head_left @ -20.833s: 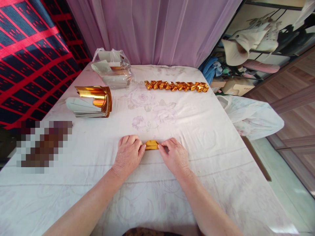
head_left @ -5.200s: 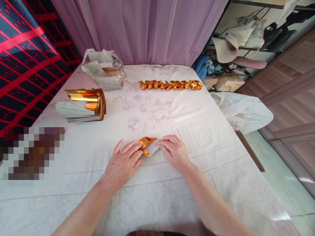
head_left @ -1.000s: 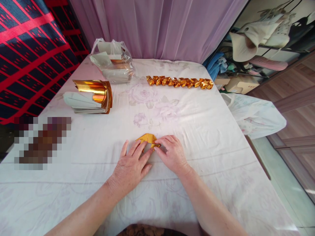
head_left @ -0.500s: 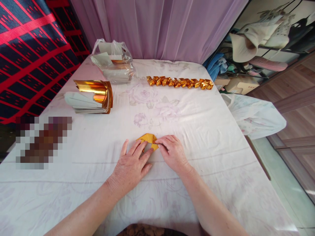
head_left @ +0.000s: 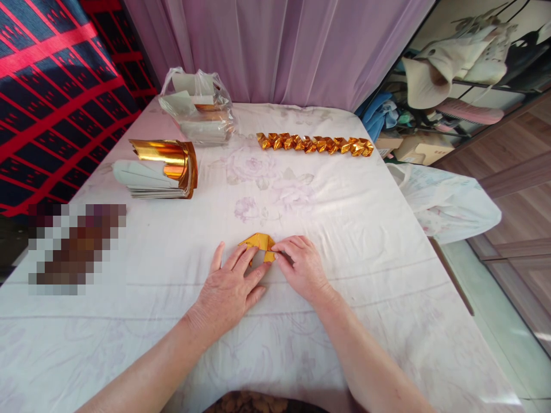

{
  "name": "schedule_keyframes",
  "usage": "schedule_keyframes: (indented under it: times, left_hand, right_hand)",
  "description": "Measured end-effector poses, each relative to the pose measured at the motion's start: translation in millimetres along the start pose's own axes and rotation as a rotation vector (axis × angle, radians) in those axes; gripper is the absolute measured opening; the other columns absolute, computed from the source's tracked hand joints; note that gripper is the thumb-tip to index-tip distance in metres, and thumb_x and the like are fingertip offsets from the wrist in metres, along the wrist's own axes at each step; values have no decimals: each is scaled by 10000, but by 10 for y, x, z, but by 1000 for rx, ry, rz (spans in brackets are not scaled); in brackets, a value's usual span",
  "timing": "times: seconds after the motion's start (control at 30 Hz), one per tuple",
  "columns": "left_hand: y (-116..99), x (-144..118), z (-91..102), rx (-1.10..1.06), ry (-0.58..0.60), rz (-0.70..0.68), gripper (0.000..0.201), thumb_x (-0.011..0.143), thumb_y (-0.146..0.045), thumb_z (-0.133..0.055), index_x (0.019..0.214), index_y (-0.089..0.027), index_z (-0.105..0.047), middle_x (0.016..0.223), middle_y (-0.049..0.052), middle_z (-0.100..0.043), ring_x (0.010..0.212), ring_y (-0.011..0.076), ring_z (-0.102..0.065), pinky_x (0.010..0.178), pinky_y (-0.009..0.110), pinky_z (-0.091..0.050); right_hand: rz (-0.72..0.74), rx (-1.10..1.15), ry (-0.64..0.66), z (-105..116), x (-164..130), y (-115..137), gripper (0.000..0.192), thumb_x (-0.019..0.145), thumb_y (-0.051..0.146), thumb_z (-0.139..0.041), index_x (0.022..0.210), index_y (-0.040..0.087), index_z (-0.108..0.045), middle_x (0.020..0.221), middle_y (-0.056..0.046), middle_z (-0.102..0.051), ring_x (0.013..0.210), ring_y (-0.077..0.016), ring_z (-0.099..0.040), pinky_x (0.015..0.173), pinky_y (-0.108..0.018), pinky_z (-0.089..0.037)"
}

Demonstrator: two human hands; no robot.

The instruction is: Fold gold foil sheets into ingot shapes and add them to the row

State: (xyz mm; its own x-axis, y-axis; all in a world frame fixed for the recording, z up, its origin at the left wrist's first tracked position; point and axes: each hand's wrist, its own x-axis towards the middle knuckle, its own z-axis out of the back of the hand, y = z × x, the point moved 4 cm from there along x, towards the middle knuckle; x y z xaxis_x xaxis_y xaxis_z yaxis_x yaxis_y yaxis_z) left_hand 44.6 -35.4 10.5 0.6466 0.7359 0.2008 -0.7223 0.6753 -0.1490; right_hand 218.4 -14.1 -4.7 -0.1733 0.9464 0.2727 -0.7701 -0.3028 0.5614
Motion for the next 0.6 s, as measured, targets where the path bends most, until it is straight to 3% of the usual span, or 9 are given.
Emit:
schedule_keyframes:
  times: [0.43,0.6]
  left_hand:
    - [161,-12,0,-19,15,-133,241,976,-399,-518,1139,-270,-641,1383,83,-593,1310,260,-505,1177,574,-185]
    - [229,-29,1,-105,55,-115,201,984,-353,-494,1105,-229,-596,1394,73,-595,1338,245,-492,1189,532,-183]
  right_hand:
    - [20,16,-19,14,-1,8,163,878,135,-577,918,238,-697,911,-31,-696,891,-216,-602,829,-366,-461]
    - [20,13,-9,4,-2,-5,154,883,146,-576,922,244,-688,912,-30,-694,887,-213,-601,829,-364,-458]
